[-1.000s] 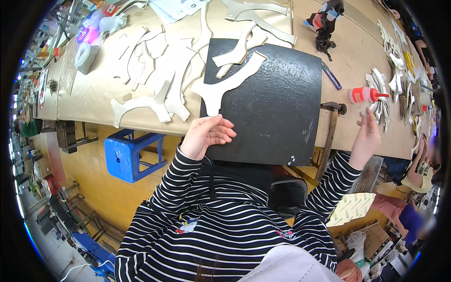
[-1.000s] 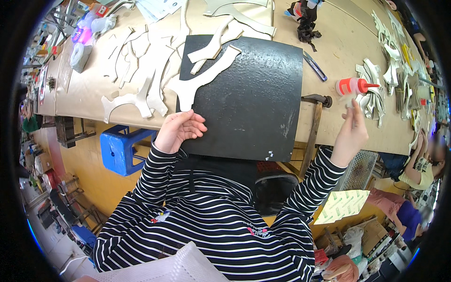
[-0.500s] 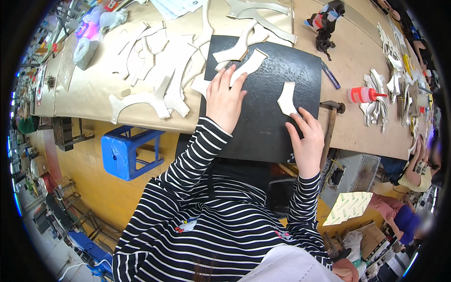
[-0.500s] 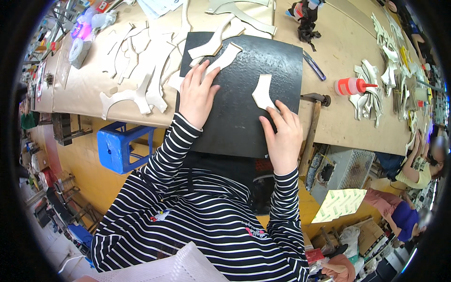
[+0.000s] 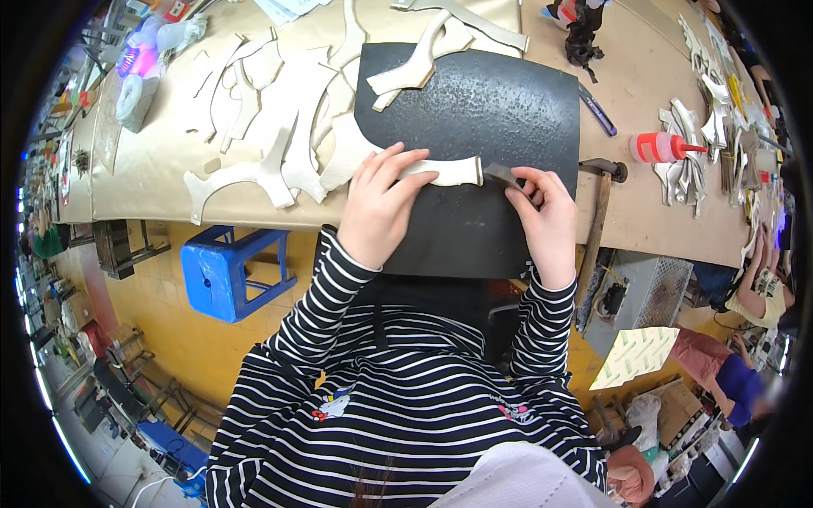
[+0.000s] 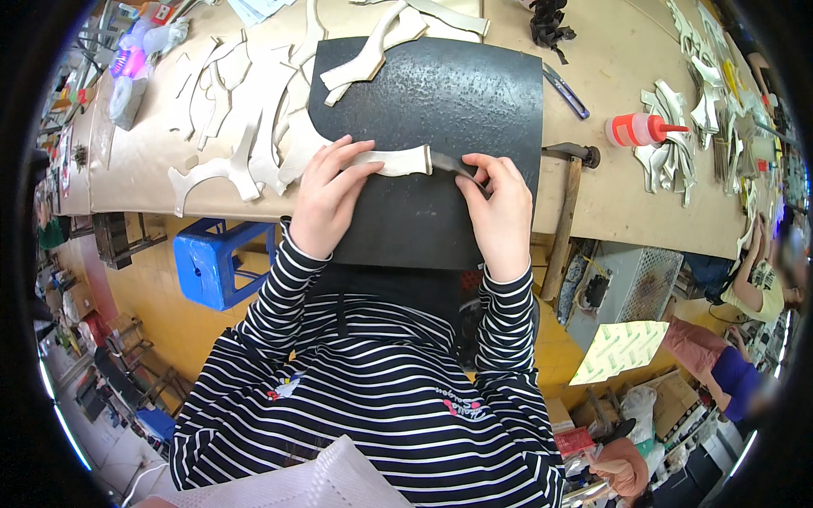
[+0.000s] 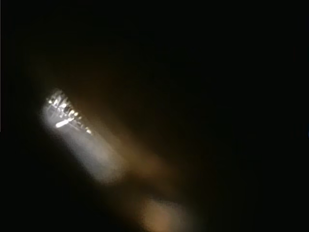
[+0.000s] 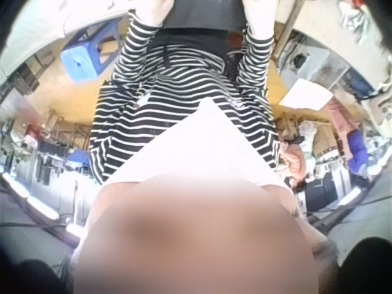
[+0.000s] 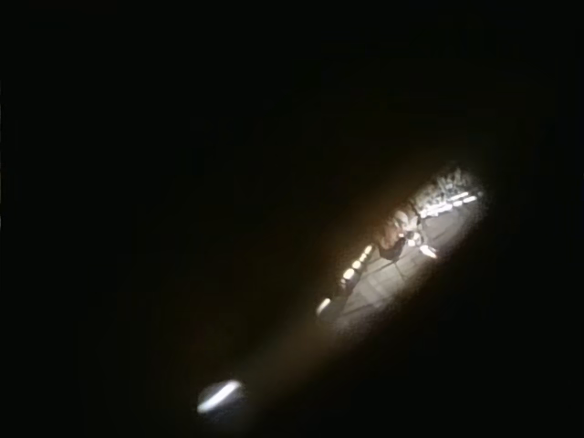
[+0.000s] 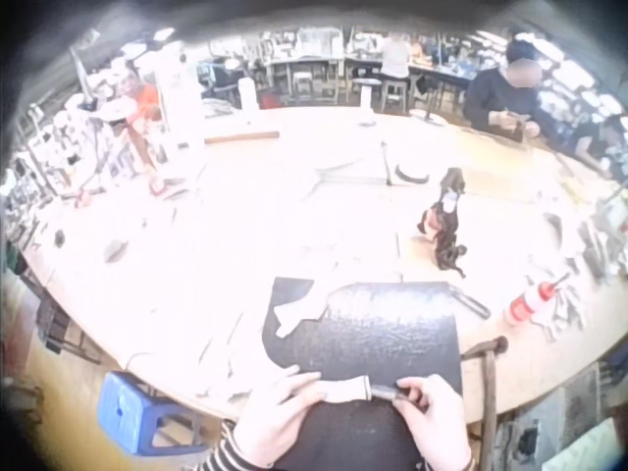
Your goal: The person assembles white leather pieces on a black work mat. They align edges, apply glue from a squeeze bottle, and press the pieces together. The person handles multiple leather parts and a glue bottle throughout the task.
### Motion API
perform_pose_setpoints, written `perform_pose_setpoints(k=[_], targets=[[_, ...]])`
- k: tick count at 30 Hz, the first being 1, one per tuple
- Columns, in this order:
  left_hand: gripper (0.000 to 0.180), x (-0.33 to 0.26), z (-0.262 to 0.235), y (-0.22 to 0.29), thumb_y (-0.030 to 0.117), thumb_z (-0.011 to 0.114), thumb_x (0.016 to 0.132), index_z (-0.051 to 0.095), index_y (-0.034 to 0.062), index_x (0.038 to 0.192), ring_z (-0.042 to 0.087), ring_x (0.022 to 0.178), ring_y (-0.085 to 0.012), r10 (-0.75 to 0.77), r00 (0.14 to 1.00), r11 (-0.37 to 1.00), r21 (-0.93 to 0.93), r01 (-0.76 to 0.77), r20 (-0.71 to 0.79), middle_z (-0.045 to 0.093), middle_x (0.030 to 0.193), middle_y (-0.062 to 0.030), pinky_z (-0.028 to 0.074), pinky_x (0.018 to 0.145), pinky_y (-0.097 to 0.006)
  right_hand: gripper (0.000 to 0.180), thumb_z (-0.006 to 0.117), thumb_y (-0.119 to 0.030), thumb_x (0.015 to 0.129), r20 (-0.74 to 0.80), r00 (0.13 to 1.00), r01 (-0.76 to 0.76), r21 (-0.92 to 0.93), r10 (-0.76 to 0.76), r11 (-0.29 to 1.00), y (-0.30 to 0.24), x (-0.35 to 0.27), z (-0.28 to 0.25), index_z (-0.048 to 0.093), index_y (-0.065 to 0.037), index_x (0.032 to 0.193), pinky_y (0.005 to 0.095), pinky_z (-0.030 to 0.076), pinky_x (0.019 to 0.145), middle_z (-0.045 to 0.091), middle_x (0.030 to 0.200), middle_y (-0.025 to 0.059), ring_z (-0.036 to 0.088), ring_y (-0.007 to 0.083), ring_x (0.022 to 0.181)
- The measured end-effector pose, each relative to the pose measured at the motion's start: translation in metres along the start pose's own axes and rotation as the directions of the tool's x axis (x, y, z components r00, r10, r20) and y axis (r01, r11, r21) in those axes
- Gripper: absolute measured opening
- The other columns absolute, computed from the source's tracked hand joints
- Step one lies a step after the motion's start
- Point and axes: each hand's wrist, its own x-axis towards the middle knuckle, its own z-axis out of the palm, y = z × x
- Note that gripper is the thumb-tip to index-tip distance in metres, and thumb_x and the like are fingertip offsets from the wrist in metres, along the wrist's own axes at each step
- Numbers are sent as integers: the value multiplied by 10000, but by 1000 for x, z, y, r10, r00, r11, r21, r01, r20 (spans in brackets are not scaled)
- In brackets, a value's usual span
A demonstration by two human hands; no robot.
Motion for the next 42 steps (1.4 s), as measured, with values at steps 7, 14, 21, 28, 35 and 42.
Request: perform_pose_setpoints(k=[7,14,21,28,35,42], targets=[[405,10,24,21,116,729,793,663,104,1192,530,1140,-292,-25,1000,996,87,24,6,611,1164,-69,415,973,-401,222,682,-51,883,-55,995,-79,2,79,997,3,2,-10,675,26,1091,216,410,642,568,876,20,464,73,705],[210,20,-4,29,61,739,732,713,110,934,536,857,-234,-11,999,998,-69,13,31,532,866,-23,423,779,-361,363,659,-94,891,-257,956,96,-190,-144,977,31,60,-74,623,-25,1246,350,518,804,642,1075,167,640,265,905],[256,10,-81,75,-91,739,778,655,-48,1016,622,809,-126,-250,936,701,-713,-2,-249,641,922,-82,494,720,-237,229,639,-172,907,-223,938,67,-632,-264,772,104,140,-61,680,-3,1057,437,495,861,641,1114,179,611,371,1014],[254,14,-65,68,133,653,952,627,-9,1161,646,854,-95,-488,825,13,-942,335,286,680,997,-62,532,657,-229,307,471,-262,1050,-523,845,56,-131,-117,990,41,106,-65,617,3,1000,329,479,653,658,808,84,630,192,719],[211,9,-38,78,135,577,993,605,-18,1135,662,806,-99,-444,779,-42,-879,475,442,665,970,-56,577,677,-246,185,595,-169,988,320,943,-313,766,90,562,-65,-25,-19,589,-8,1077,181,326,485,509,729,-36,393,17,540],[165,2,-34,81,96,589,983,612,-20,1097,649,802,-84,-430,790,105,-845,524,436,672,931,-51,543,666,-219,222,576,-245,1008,555,832,-533,799,-3,279,-71,-41,-2,593,-26,1039,163,231,469,411,662,-88,323,-8,530]])
